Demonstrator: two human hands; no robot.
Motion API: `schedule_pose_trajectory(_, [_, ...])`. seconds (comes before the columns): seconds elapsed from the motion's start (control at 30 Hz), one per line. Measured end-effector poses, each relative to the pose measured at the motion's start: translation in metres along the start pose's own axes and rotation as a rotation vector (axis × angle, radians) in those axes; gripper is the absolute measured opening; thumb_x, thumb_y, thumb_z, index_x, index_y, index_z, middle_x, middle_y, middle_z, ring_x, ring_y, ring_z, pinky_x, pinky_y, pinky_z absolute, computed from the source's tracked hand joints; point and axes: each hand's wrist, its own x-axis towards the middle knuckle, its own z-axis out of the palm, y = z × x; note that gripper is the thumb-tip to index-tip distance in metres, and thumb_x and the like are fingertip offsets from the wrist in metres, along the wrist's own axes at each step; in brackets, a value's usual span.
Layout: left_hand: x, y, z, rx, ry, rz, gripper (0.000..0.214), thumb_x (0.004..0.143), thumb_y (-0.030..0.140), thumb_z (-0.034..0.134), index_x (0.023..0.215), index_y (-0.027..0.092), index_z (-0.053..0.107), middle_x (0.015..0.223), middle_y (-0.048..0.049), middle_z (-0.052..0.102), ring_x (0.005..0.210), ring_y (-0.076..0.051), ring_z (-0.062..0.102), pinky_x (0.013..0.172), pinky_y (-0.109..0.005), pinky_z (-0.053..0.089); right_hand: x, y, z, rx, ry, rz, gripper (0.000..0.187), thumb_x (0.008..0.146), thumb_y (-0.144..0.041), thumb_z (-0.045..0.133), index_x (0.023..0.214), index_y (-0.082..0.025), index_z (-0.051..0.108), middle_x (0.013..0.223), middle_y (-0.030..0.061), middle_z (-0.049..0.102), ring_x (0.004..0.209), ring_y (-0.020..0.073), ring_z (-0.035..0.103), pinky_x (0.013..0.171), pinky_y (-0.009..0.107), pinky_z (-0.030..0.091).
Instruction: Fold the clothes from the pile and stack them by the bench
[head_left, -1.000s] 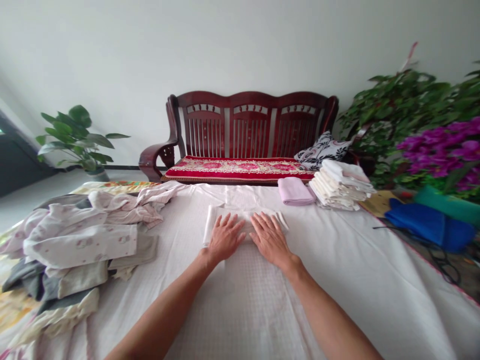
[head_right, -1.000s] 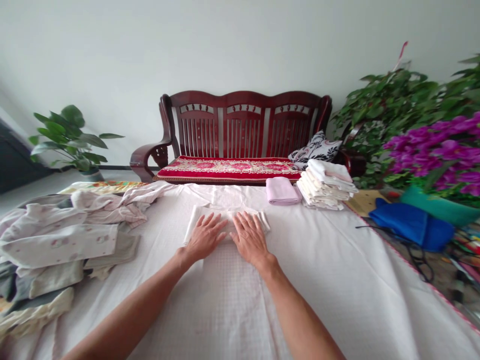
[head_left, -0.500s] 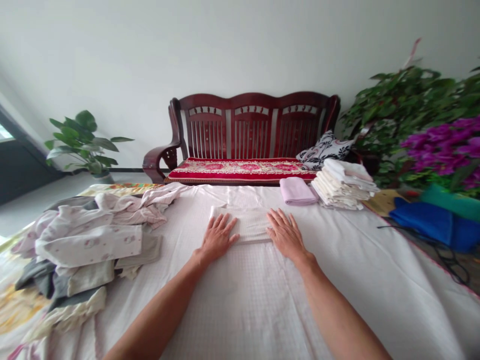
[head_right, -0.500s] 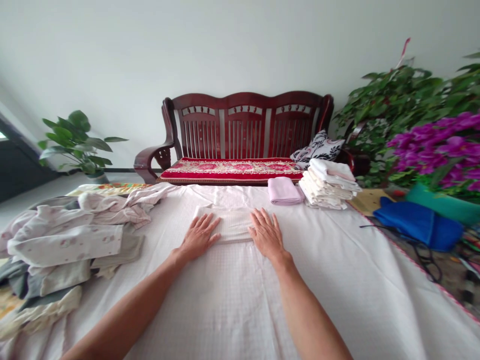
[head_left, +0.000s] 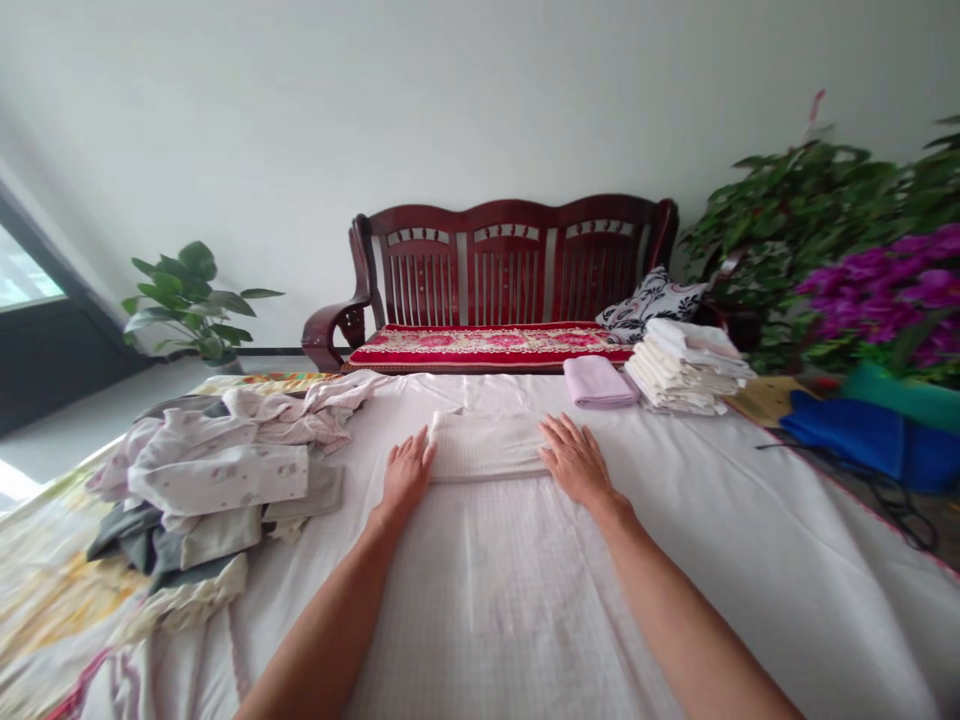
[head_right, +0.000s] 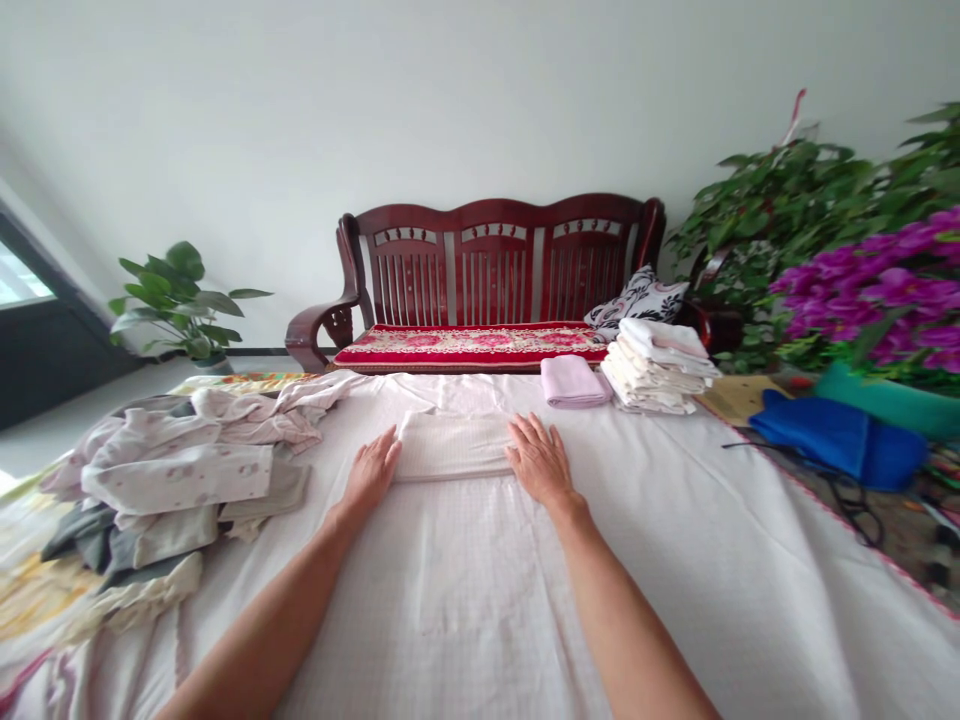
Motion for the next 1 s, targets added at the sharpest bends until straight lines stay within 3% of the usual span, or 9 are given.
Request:
schedule_pose_trajectory(0.27, [0.006, 0.002, -0.011, -0.165, -0.019, -0.173, 0.045, 0.100, 0.030, 0.040, 0.141, 0.015, 0.050, 0.128, -0.0111, 0.068, 0.121, -0.024, 0.062, 0.105, -0.034, 0.043, 0.000, -0.002, 0.000, -0.050, -0.018, 0.021, 0.046, 0.097, -0.029, 0.044, 0.141, -0.022, 0.053, 0.154, 0.0061, 0.047, 0.146, 0.0275, 0.032, 0.115, 0.053, 0.031])
schedule_pose_trajectory(0.5, [0.001, 0.002, -0.014, -0.301, 0.002, -0.236, 0.038, 0.096, 0.024, 0.044, 0.132, 0.020, 0.057, 0.115, -0.0062, 0.074, 0.109, -0.022, 0.067, 0.094, -0.032, 0.048, 0.000, -0.003, 0.001, -0.063, -0.003, 0.018, 0.045, 0.097, -0.029, 0.043, 0.140, -0.025, 0.054, 0.153, 0.0047, 0.048, 0.145, 0.0269, 0.033, 0.114, 0.050, 0.032])
schedule_pose_trajectory(0.63, [-0.012, -0.002, -0.013, -0.346, 0.021, -0.162, 0.032, 0.093, 0.027, 0.050, 0.123, 0.021, 0.059, 0.103, -0.0036, 0.074, 0.097, -0.019, 0.068, 0.087, -0.030, 0.050, 0.001, -0.002, 0.003, -0.042, 0.036, 0.015, 0.043, 0.095, -0.027, 0.045, 0.136, -0.022, 0.057, 0.151, 0.0062, 0.050, 0.143, 0.0265, 0.035, 0.113, 0.048, 0.034])
schedule_pose_trajectory(0.8, [-0.022, -0.007, -0.006, -0.367, 0.033, 0.012, 0.034, 0.083, 0.025, 0.061, 0.117, 0.022, 0.060, 0.113, -0.0054, 0.066, 0.091, -0.016, 0.067, 0.079, -0.028, 0.052, 0.000, 0.007, 0.006, -0.020, 0.183, 0.045, 0.039, 0.095, -0.024, 0.044, 0.129, -0.013, 0.061, 0.141, 0.0137, 0.057, 0.133, 0.0264, 0.046, 0.111, 0.041, 0.037])
schedule_pose_trajectory(1.0, [-0.023, -0.007, -0.004, -0.354, 0.026, 0.076, 0.036, 0.077, 0.019, 0.064, 0.113, 0.023, 0.063, 0.108, -0.0034, 0.061, 0.085, -0.015, 0.065, 0.074, -0.028, 0.052, -0.003, 0.014, 0.002, 0.026, 0.301, 0.108, 0.031, 0.095, -0.022, 0.044, 0.111, -0.017, 0.070, 0.120, 0.0108, 0.067, 0.111, 0.0238, 0.057, 0.099, 0.035, 0.043])
